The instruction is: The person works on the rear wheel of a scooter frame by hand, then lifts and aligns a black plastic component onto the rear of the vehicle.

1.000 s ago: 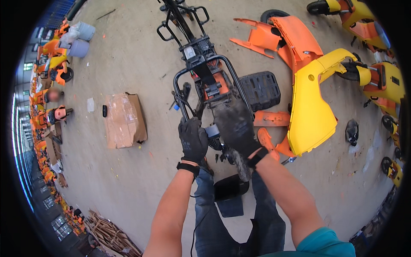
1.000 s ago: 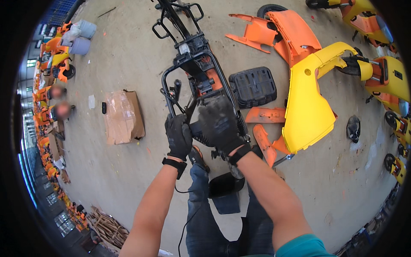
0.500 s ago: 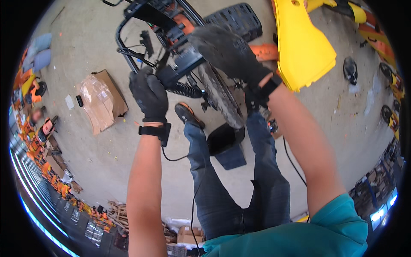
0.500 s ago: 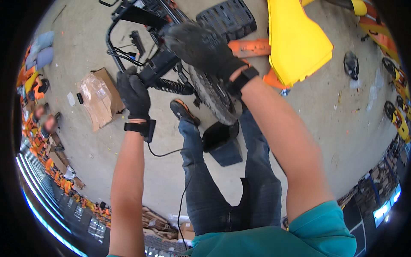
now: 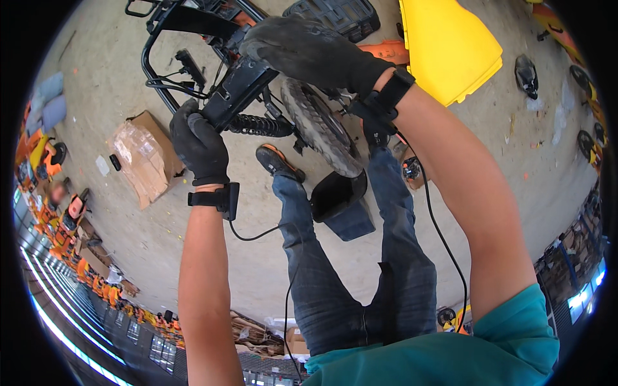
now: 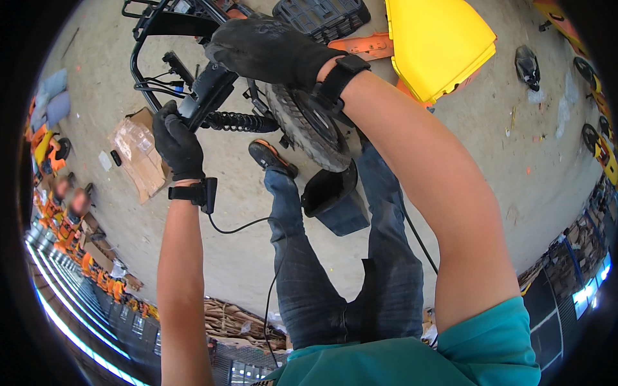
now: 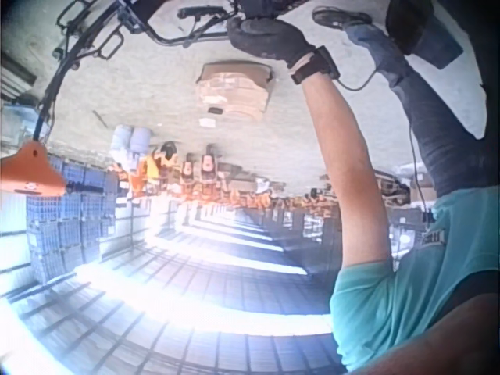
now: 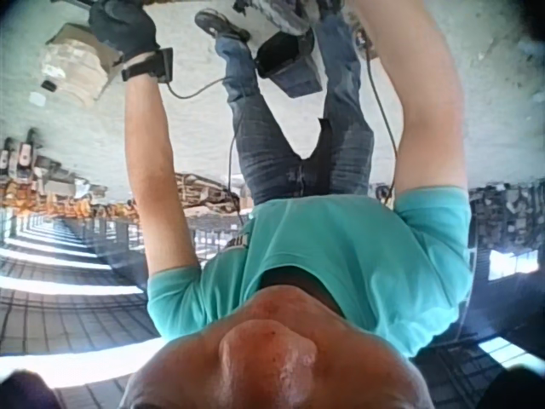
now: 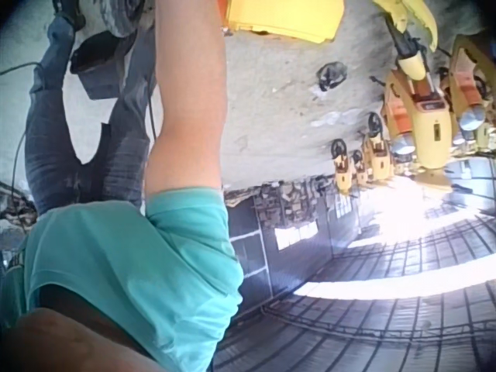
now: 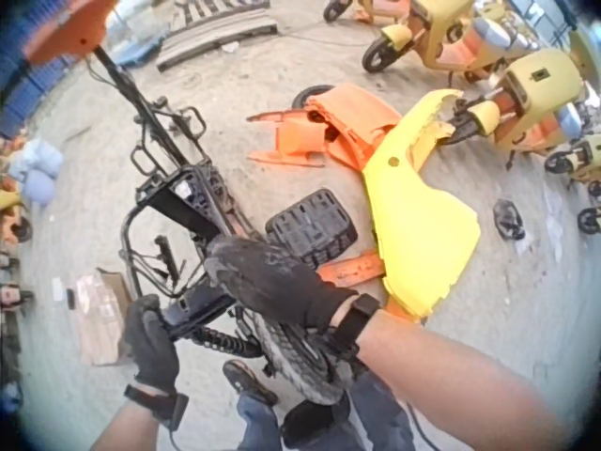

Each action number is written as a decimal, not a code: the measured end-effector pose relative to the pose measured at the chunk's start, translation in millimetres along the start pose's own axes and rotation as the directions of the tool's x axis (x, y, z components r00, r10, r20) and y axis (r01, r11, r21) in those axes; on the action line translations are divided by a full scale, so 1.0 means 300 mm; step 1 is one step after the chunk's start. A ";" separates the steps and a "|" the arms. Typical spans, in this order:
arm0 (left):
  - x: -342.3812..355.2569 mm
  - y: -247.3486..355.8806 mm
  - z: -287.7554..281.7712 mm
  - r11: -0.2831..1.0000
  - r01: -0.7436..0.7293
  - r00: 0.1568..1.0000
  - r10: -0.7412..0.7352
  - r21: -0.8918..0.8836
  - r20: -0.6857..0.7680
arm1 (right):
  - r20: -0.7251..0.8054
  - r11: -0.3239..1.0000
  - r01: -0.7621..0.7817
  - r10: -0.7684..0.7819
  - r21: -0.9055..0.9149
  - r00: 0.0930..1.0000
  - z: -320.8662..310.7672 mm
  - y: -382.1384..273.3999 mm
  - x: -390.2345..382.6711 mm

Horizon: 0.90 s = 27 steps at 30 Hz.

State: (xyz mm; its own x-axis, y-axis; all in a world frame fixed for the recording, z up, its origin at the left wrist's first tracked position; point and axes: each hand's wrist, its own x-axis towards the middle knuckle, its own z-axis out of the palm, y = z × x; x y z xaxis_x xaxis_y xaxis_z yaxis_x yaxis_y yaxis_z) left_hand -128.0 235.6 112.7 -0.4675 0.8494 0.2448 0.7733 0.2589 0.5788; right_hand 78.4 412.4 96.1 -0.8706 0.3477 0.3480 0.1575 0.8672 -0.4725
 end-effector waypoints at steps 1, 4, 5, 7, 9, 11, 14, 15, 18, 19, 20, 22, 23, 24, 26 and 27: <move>0.000 0.000 0.001 1.000 -0.009 1.000 0.009 0.000 -0.008 | 0.001 0.979 0.101 -0.103 -0.175 0.995 0.002 0.004 -0.001; 0.001 -0.002 0.003 1.000 -0.027 0.999 0.027 -0.006 -0.031 | -0.029 0.983 0.121 -0.126 -0.135 0.992 0.004 0.019 -0.005; 0.003 -0.003 0.003 0.999 -0.037 0.999 0.037 0.004 -0.036 | -0.001 0.987 0.113 -0.113 -0.114 0.994 0.002 0.023 -0.006; 0.007 -0.004 0.003 0.997 -0.067 0.997 0.068 0.046 -0.040 | 0.026 0.971 0.157 -0.155 -0.179 0.988 -0.004 0.033 -0.002; 0.009 -0.003 0.002 0.997 -0.073 0.997 0.074 0.034 -0.034 | 0.019 0.975 0.181 -0.180 -0.127 0.983 -0.014 0.047 0.016; 0.011 0.001 0.001 0.995 -0.084 0.995 0.086 0.059 -0.041 | 0.064 0.938 0.281 -0.274 -0.203 0.960 -0.049 0.060 0.029; 0.017 0.014 0.005 0.996 -0.077 0.994 0.079 0.036 -0.072 | 0.062 0.970 -0.012 -0.003 0.241 0.998 -0.082 0.038 0.064; 0.019 0.017 0.006 0.997 -0.073 0.995 0.074 0.026 -0.073 | 0.137 0.900 -0.173 0.128 0.399 0.982 -0.098 0.026 0.070; 0.021 0.023 0.016 0.998 -0.070 0.993 0.068 -0.010 -0.096 | 0.290 0.815 -0.358 0.245 0.455 0.925 -0.150 0.002 0.102; 0.023 0.022 0.019 0.998 -0.063 0.993 0.061 -0.018 -0.105 | 0.324 0.798 -0.398 0.268 0.453 0.907 -0.167 -0.008 0.113; 0.024 0.019 0.024 0.996 -0.085 0.989 0.081 -0.023 -0.126 | 0.308 0.829 -0.399 0.291 0.391 0.906 -0.182 -0.021 0.121; 0.026 0.013 0.034 0.991 -0.122 0.980 0.112 -0.052 -0.167 | 0.318 0.831 -0.401 0.289 0.386 0.903 -0.194 -0.047 0.149; 0.027 0.009 0.038 0.987 -0.143 0.975 0.128 -0.069 -0.182 | 0.323 0.832 -0.400 0.285 0.385 0.903 -0.183 -0.059 0.169; 0.029 0.005 0.044 0.983 -0.169 0.967 0.153 -0.065 -0.205 | 0.427 0.708 -0.582 0.419 0.400 0.802 -0.207 -0.077 0.163; 0.030 -0.001 0.049 0.983 -0.176 0.959 0.158 -0.060 -0.234 | 0.297 0.745 -0.526 0.436 0.411 0.849 -0.182 -0.117 0.171; 0.028 -0.003 0.050 0.982 -0.173 0.958 0.151 -0.074 -0.242 | 0.230 0.761 -0.499 0.443 0.414 0.866 -0.166 -0.131 0.175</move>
State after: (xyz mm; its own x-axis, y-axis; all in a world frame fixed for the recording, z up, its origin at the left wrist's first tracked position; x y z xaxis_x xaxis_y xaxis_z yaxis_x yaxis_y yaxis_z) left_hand -126.2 249.5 102.6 -0.4353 0.7416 0.5104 0.8086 0.0728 0.5838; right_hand 49.7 414.4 173.2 -0.7917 0.6036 -0.0945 0.3618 0.3387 -0.8686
